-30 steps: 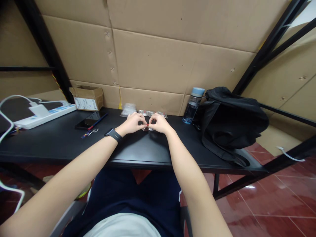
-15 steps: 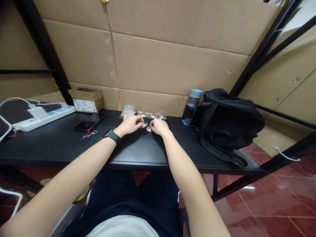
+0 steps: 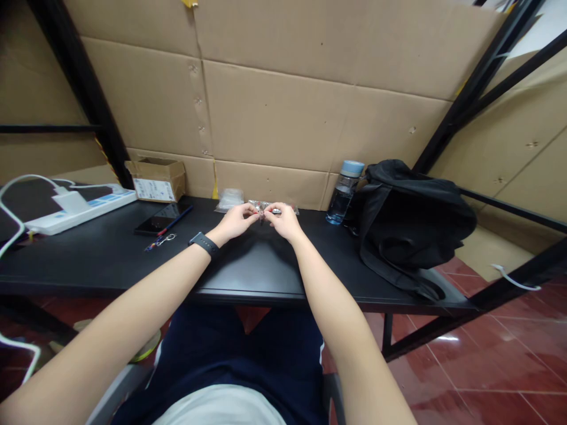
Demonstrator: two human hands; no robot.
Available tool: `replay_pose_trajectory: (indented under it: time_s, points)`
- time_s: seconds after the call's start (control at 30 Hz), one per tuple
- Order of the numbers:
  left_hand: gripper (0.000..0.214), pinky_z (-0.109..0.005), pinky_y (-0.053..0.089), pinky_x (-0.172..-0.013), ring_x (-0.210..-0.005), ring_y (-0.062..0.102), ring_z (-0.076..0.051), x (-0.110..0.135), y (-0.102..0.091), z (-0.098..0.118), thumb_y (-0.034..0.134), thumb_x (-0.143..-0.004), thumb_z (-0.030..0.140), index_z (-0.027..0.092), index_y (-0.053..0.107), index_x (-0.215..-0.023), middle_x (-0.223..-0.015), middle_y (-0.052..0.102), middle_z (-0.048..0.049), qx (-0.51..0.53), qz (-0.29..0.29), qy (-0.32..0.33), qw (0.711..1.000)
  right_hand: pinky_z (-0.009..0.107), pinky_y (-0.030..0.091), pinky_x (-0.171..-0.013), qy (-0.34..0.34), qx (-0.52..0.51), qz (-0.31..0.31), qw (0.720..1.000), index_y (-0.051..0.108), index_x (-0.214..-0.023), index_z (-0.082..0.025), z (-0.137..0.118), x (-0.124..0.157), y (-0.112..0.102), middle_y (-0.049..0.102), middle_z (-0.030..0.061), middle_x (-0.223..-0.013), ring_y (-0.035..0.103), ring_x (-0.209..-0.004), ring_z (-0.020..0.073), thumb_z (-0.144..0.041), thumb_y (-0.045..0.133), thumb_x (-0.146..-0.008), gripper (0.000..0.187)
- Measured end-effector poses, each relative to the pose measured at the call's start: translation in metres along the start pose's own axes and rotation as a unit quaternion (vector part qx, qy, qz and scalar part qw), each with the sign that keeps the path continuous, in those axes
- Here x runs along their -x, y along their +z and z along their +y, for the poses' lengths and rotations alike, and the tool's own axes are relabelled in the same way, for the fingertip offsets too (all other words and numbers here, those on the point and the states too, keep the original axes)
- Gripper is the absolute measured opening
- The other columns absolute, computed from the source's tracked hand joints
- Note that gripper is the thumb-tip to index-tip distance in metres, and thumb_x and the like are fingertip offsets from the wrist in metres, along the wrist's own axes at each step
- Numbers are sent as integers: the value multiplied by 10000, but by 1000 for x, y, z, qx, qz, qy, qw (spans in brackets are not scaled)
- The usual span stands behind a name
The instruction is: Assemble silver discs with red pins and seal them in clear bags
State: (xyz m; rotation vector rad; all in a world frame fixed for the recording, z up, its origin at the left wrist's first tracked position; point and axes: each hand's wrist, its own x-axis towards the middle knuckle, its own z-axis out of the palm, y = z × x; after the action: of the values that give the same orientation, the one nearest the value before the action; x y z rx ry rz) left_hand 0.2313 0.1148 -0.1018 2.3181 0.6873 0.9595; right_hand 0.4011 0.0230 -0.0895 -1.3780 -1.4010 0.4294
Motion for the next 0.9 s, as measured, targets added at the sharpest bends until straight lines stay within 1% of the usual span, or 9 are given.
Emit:
replay_pose_trajectory:
  time_s: [0.1,0.2,0.33,0.43,0.53,0.6,0.63,0.77,0.9]
  points:
    - [121,-371,504,-951,-974,703,-228,-3,5,-6,663,-899,350,232,680,-917,-995,763,-37,79,36,-27,996,240,602,-625,39,-46,-6,998,651,-889,-191,-4,3,3,729,47,-943,750,-868,195,-312,712,-862,138]
    - [121,-381,516,-962,-966,710,-232,-5,7,-11,684,-878,344,232,689,-922,-986,768,-40,111,48,-35,992,253,627,-639,69,-86,-25,994,620,-889,-187,-8,6,4,712,57,-1068,754,-861,180,-322,730,-877,175]
    - [104,-385,517,-969,-987,713,-237,-5,7,-13,699,-866,327,233,691,-909,-991,771,-41,115,53,-42,991,279,644,-699,103,-160,-51,980,598,-905,-176,-13,9,6,699,65,-1083,766,-807,166,-281,721,-903,161]
    - [97,-382,516,-966,-978,715,-231,-5,7,-12,695,-863,313,231,691,-914,-981,772,-38,109,49,-46,992,279,642,-706,118,-182,-66,974,579,-918,-180,-16,12,6,699,59,-1062,773,-794,175,-246,723,-897,159]
    - [100,-375,513,-963,-969,713,-223,-6,6,-13,692,-860,313,227,696,-911,-975,771,-36,99,41,-43,993,310,648,-690,116,-210,-77,968,575,-1075,-241,-17,13,4,686,32,-1105,772,-781,179,-200,726,-875,253]
    - [106,-367,513,-957,-965,711,-218,-6,5,-13,689,-860,318,227,701,-913,-974,771,-33,92,37,-43,994,305,647,-689,112,-213,-88,966,584,-1192,-283,-18,13,3,675,34,-1144,772,-793,176,-172,701,-881,350]
    - [109,-362,513,-953,-961,711,-216,-6,5,-13,689,-859,319,228,705,-916,-973,771,-32,89,36,-43,994,292,644,-694,114,-207,-94,967,600,-1219,-283,-18,13,3,674,45,-1156,772,-802,172,-164,685,-889,361]
    - [119,-347,516,-929,-947,709,-220,-5,2,-12,701,-836,316,225,728,-909,-964,772,-34,76,27,-33,996,246,629,-695,135,-185,-99,969,673,-1182,-232,-18,12,1,686,75,-1145,765,-786,151,-128,674,-874,325]
    - [141,-335,517,-904,-912,706,-215,-4,-1,-10,720,-804,306,228,739,-920,-935,770,-23,73,24,-33,996,252,632,-708,123,-181,-111,969,682,-1191,-237,-17,12,-1,692,67,-1125,757,-796,154,-145,744,-810,397]
